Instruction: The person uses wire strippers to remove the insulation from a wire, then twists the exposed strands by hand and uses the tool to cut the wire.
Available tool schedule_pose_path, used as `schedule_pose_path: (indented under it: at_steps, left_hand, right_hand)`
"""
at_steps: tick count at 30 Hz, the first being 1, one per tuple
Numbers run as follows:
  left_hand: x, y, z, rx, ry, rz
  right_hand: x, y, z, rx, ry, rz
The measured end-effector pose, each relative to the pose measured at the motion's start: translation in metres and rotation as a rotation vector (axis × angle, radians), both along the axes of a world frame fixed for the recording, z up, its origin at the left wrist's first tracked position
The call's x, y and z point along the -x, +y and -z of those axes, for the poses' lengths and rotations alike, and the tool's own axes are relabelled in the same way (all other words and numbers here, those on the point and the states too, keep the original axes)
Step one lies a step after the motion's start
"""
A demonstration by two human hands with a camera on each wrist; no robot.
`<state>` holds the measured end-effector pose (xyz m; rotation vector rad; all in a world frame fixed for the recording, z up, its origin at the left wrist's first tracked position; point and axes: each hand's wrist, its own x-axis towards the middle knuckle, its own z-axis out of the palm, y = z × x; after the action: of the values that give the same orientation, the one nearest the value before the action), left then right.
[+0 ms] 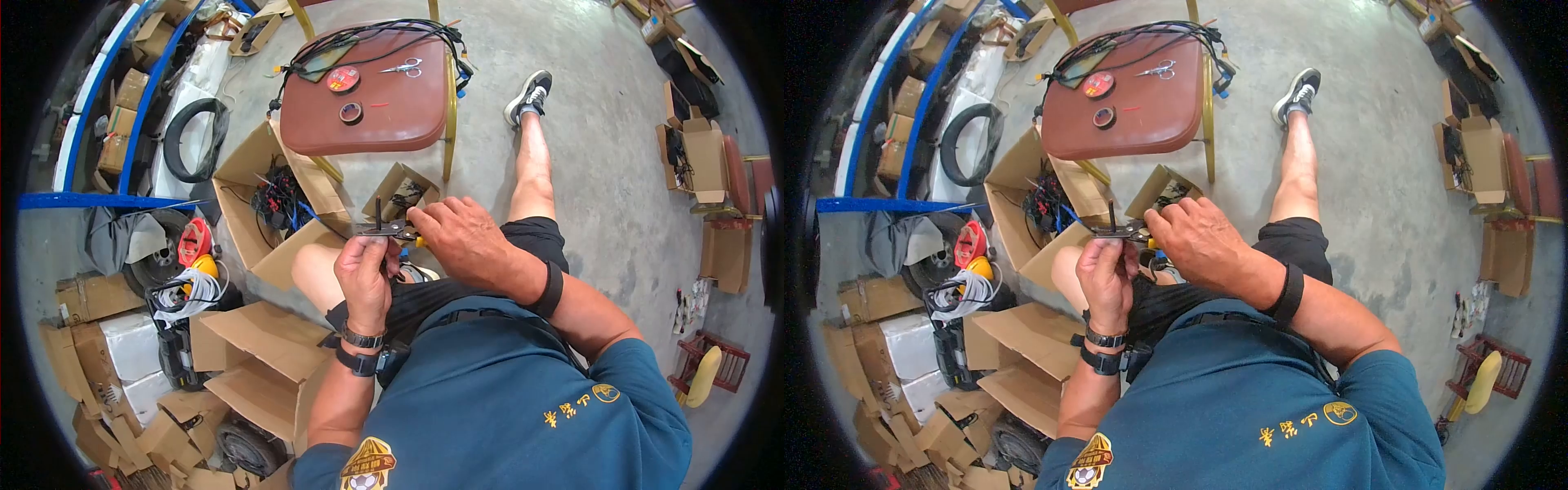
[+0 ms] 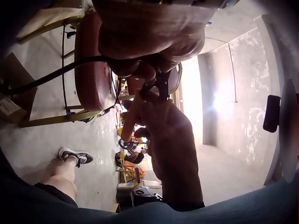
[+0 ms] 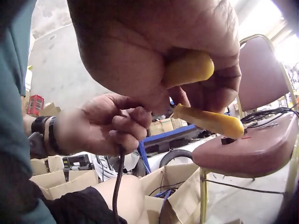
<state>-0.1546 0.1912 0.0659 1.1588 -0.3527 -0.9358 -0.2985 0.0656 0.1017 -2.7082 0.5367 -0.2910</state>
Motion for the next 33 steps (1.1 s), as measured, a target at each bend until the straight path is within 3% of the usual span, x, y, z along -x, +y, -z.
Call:
schedule_pose_path:
  at_steps: [2,5,8,17,29,33]
  left_hand:
    - [0.001,-0.001,-0.001,-0.009,0.004,-0.006]
    - [0.0,0.0,-0.001,-0.03,-0.03,0.058]
    - [0.001,-0.001,0.0,-0.047,-0.029,0.069]
    - [0.0,-0.001,0.006,-0.067,-0.022,0.11]
    - [0.004,-0.011,0.004,-0.126,-0.109,-0.041]
    - [-0.001,-0.007,-0.001,-0.012,-0.067,-0.001]
  right_hand:
    - [0.001,0.001,-0.001,-0.005,-0.028,-0.005]
    - [0.003,0.005,-0.003,-0.348,-0.069,0.094]
    - [0.006,0.003,0.005,-0.435,-0.069,0.091]
    - [0.01,-0.003,0.019,-0.377,-0.095,0.067]
    - [-0.001,0.0,0.039,-0.364,-0.102,0.116]
    - [-0.004,0.0,0.034,-0.245,-0.081,0.067]
